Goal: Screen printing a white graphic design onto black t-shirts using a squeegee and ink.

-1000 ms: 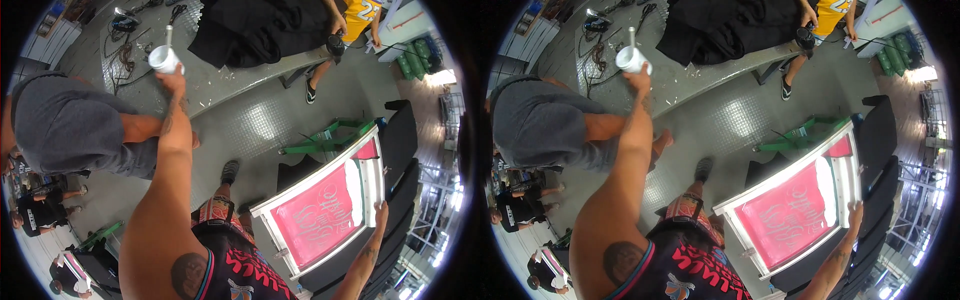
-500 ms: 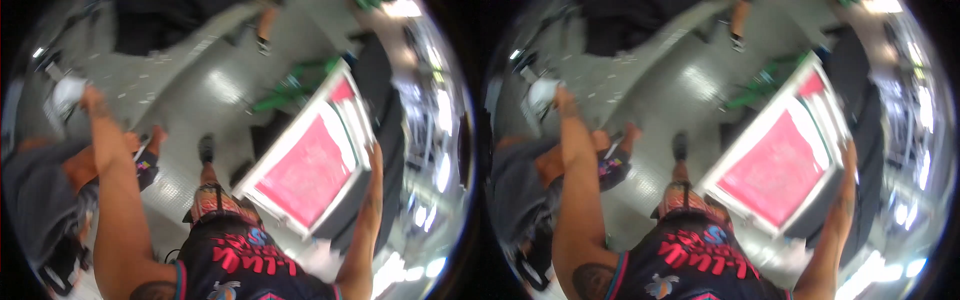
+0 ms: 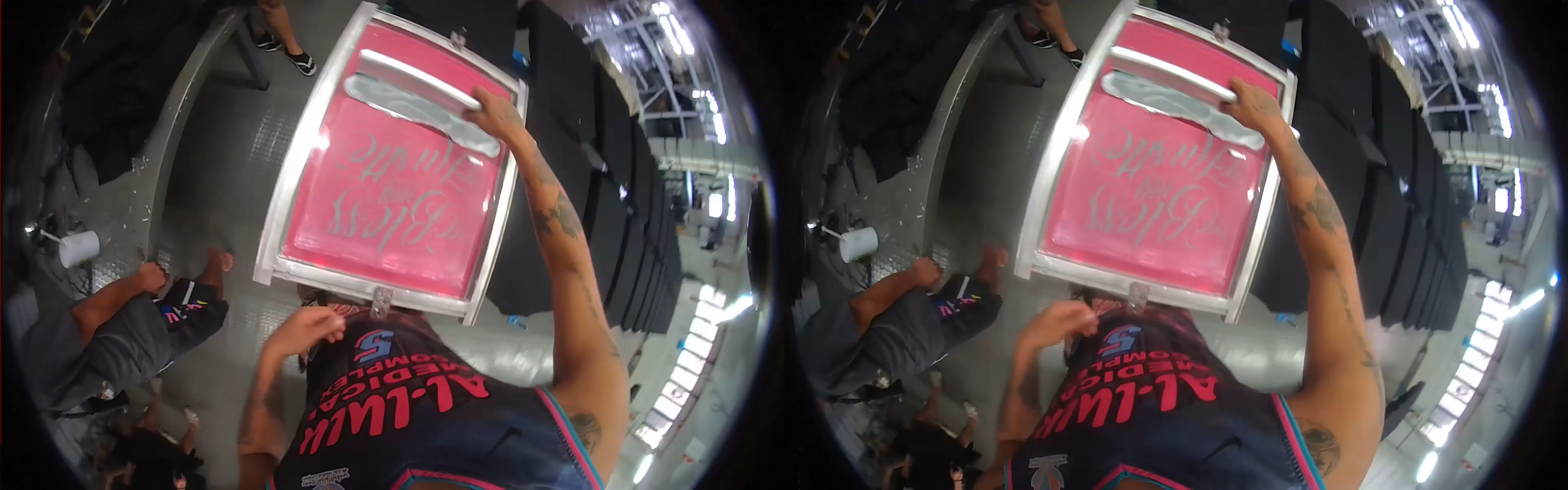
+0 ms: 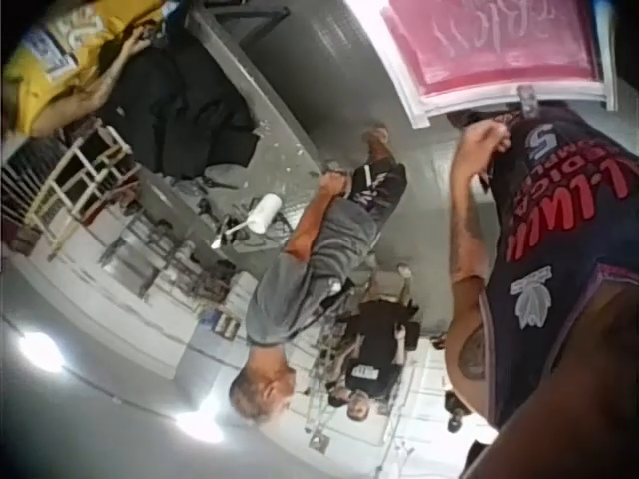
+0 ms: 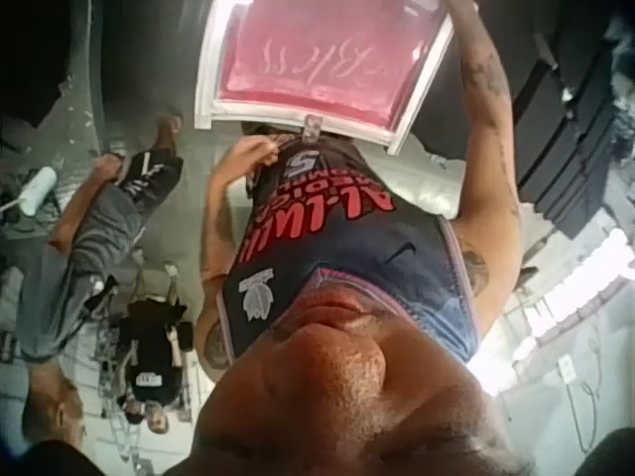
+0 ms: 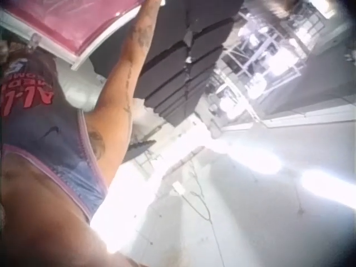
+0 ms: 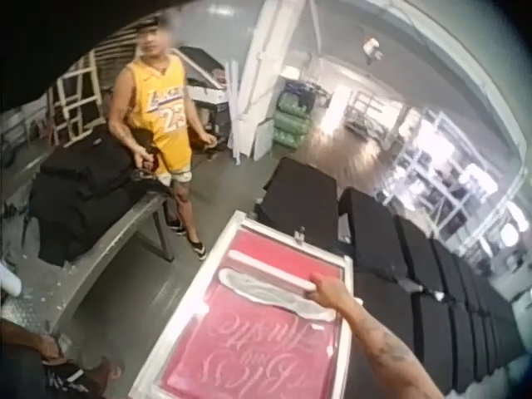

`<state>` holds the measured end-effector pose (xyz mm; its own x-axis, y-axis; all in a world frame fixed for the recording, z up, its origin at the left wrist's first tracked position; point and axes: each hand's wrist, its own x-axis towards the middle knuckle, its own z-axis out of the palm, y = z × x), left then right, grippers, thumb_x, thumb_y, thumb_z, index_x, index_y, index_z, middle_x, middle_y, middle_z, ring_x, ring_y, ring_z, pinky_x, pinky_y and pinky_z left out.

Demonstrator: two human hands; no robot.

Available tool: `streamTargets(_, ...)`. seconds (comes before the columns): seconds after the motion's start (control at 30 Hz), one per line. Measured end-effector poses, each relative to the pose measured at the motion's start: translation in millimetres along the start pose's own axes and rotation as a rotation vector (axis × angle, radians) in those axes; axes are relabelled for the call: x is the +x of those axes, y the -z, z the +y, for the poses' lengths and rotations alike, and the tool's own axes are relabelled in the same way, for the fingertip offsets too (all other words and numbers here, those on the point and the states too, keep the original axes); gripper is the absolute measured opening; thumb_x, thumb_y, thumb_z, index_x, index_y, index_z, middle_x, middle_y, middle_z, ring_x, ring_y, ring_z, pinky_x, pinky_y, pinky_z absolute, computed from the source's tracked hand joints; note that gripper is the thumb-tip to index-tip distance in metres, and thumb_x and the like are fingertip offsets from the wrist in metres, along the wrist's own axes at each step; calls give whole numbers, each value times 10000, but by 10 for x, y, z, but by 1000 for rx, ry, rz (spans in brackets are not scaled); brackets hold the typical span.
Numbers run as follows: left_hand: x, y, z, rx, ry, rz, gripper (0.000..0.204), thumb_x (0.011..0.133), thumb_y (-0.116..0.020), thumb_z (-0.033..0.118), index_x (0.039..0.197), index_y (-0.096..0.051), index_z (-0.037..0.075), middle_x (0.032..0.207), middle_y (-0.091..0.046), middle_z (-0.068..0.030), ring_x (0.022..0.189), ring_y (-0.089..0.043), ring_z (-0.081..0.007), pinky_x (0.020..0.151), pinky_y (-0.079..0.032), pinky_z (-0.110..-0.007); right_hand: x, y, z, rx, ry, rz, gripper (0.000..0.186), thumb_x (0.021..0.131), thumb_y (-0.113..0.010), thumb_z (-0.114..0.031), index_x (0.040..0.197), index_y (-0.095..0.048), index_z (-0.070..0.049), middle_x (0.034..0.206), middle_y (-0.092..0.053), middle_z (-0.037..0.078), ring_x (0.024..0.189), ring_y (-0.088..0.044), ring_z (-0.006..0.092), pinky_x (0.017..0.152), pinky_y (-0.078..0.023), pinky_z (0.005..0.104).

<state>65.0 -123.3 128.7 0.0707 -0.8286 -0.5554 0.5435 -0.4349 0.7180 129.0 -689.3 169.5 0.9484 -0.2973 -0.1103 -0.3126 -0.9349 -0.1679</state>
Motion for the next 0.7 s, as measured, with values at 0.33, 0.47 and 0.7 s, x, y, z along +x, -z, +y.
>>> streamTargets(0.33, 888, -1141, -669, 11, 25, 507, 365, 1073, -502, 362, 1007, -627, 25, 772, -651, -37, 598, -544, -94, 586, -453, -244, 584, -53, 128, 0, 122, -176, 618, 755, -680, -331, 1333, -623, -119, 1104, -710, 233, 1058, -674, 393, 925, -525, 474)
streamTargets(0.47, 866, -1255, -714, -133, -44, 551, 354, 1073, -503, 357, 1008, -619, 29, 746, -629, -40, 606, -556, -100, 578, -446, -241, 561, 8, 87, 74, 70, -224, 666, 705, -692, -351, 1323, -641, -107, 1106, -717, 226, 1065, -676, 383, 939, -520, 457)
streamTargets(0.7, 864, -1261, -779, -164, -109, 565, 357, 1070, -509, 359, 1023, -625, 24, 736, -624, -42, 590, -551, -99, 577, -453, -246, 516, -131, 76, 130, 92, -156, 587, 734, -694, -333, 1291, -678, -152, 1119, -722, 204, 1077, -679, 370, 936, -536, 447)
